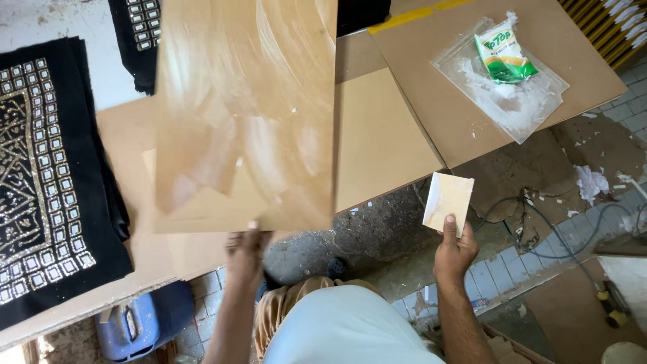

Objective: The person spreads white glue from a bag onto cardboard sheets using a small flat spreader, smoothing it across the surface by hand. They then lay a black beaded fabric panel with gold calligraphy onto the glued board, align it, and press it flat, repeating the process on a second board.

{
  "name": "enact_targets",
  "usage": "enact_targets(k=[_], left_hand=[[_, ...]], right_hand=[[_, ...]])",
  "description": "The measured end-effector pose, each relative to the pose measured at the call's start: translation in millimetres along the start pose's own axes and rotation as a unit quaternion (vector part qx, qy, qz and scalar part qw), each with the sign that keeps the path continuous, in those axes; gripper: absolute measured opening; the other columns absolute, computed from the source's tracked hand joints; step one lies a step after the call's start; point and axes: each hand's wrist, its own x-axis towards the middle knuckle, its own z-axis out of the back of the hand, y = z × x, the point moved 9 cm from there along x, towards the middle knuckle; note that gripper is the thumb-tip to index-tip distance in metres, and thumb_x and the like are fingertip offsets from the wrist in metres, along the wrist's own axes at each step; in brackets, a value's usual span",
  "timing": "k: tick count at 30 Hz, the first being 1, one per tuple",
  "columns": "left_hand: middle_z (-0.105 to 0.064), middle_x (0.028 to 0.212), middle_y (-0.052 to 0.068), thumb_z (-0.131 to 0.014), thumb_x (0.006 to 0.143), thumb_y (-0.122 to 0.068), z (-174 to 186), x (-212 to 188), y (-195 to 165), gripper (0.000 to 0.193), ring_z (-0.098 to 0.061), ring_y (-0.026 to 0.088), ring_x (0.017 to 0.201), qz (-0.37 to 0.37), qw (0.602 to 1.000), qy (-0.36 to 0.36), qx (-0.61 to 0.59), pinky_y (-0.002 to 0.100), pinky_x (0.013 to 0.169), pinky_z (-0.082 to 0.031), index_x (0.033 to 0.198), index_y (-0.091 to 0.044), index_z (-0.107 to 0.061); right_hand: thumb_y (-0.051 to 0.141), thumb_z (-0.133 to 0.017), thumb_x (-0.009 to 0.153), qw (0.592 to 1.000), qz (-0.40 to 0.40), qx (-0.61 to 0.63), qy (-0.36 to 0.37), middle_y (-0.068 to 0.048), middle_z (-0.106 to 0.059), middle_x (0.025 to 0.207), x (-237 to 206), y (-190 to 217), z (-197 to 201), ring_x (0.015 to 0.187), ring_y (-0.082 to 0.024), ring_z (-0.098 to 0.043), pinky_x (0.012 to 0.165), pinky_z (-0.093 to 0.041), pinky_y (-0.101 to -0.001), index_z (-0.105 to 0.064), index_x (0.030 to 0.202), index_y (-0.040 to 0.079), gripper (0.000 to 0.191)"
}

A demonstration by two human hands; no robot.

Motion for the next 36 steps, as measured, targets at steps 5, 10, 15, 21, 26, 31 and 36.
enact_targets(k=[5, 10, 15, 21, 26, 31, 36], left_hand=[[-0.074, 0.116, 0.009, -0.059, 0.099, -0.019, -25, -21, 151, 0.026, -0.074, 0.019, 0.100, 0.301, 0.951, -0.029, 0.064, 0.033, 0.085, -0.062, 0.123, -0.009, -0.061], [-0.076, 0.105, 0.008, -0.065, 0.099, -0.032, -24, -25, 151, 0.032, -0.070, 0.014, 0.085, 0.351, 0.884, 0.106, 0.289, 0.025, 0.069, -0.057, 0.119, -0.007, -0.071], [-0.080, 0.089, 0.006, -0.068, 0.095, -0.023, -4, 27, 63, 0.024, -0.072, 0.011, 0.075, 0.091, 0.880, 0.101, 0.455, 0.027, 0.062, -0.058, 0.111, -0.009, -0.077], [-0.073, 0.106, 0.009, -0.066, 0.108, -0.018, 29, 114, -77, 0.026, -0.068, 0.013, 0.093, -0.322, 0.784, -0.074, 0.526, 0.030, 0.081, -0.055, 0.121, 0.003, -0.072], [-0.067, 0.094, 0.010, -0.060, 0.110, -0.021, 64, 172, -36, 0.032, -0.058, 0.016, 0.080, -0.018, 0.940, -0.025, 0.340, 0.030, 0.071, -0.052, 0.124, 0.004, -0.074], [-0.075, 0.104, 0.012, -0.062, 0.104, -0.020, 75, 187, -30, 0.034, -0.073, 0.017, 0.092, 0.077, 0.967, 0.006, 0.242, 0.029, 0.083, -0.064, 0.124, 0.008, -0.066], [-0.073, 0.108, 0.014, -0.062, 0.104, -0.019, 84, 200, -29, 0.033, -0.074, 0.019, 0.095, 0.145, 0.962, 0.061, 0.224, 0.031, 0.089, -0.066, 0.122, 0.008, -0.064]], right_hand=[[0.027, -0.065, 0.109, 0.999, -0.042, 0.008, 0.009, -0.004, -0.070, 0.099, 2, -21, 6, 0.085, -0.009, -0.058, 0.077, -0.048, -0.0267, -0.067, 0.114, -0.003, 0.030], [0.028, -0.065, 0.108, 0.996, -0.083, -0.012, 0.025, -0.004, -0.070, 0.097, -16, -36, 6, 0.084, -0.010, -0.059, 0.076, -0.047, -0.0275, -0.068, 0.112, -0.003, 0.031], [0.027, -0.065, 0.107, 0.992, -0.121, -0.001, 0.042, -0.005, -0.070, 0.098, -43, -49, 0, 0.085, -0.011, -0.059, 0.077, -0.048, -0.0286, -0.069, 0.114, -0.003, 0.032], [0.024, -0.063, 0.108, 0.983, -0.074, -0.049, 0.159, -0.009, -0.073, 0.103, -65, -36, -82, 0.094, -0.015, -0.065, 0.085, -0.052, -0.0318, -0.070, 0.117, -0.002, 0.028], [0.008, -0.069, 0.096, 0.883, 0.280, -0.315, 0.208, -0.011, -0.069, 0.134, -93, 16, -167, 0.117, -0.035, -0.060, 0.101, -0.047, -0.0457, -0.070, 0.131, 0.008, 0.036], [0.004, -0.070, 0.086, 0.818, 0.350, -0.404, 0.211, -0.012, -0.062, 0.143, -158, -1, -205, 0.119, -0.038, -0.056, 0.104, -0.043, -0.0496, -0.072, 0.132, 0.016, 0.048], [0.001, -0.066, 0.091, 0.811, 0.353, -0.384, 0.267, -0.008, -0.063, 0.143, -216, -1, -201, 0.123, -0.028, -0.059, 0.101, -0.043, -0.0475, -0.068, 0.133, 0.019, 0.046]])
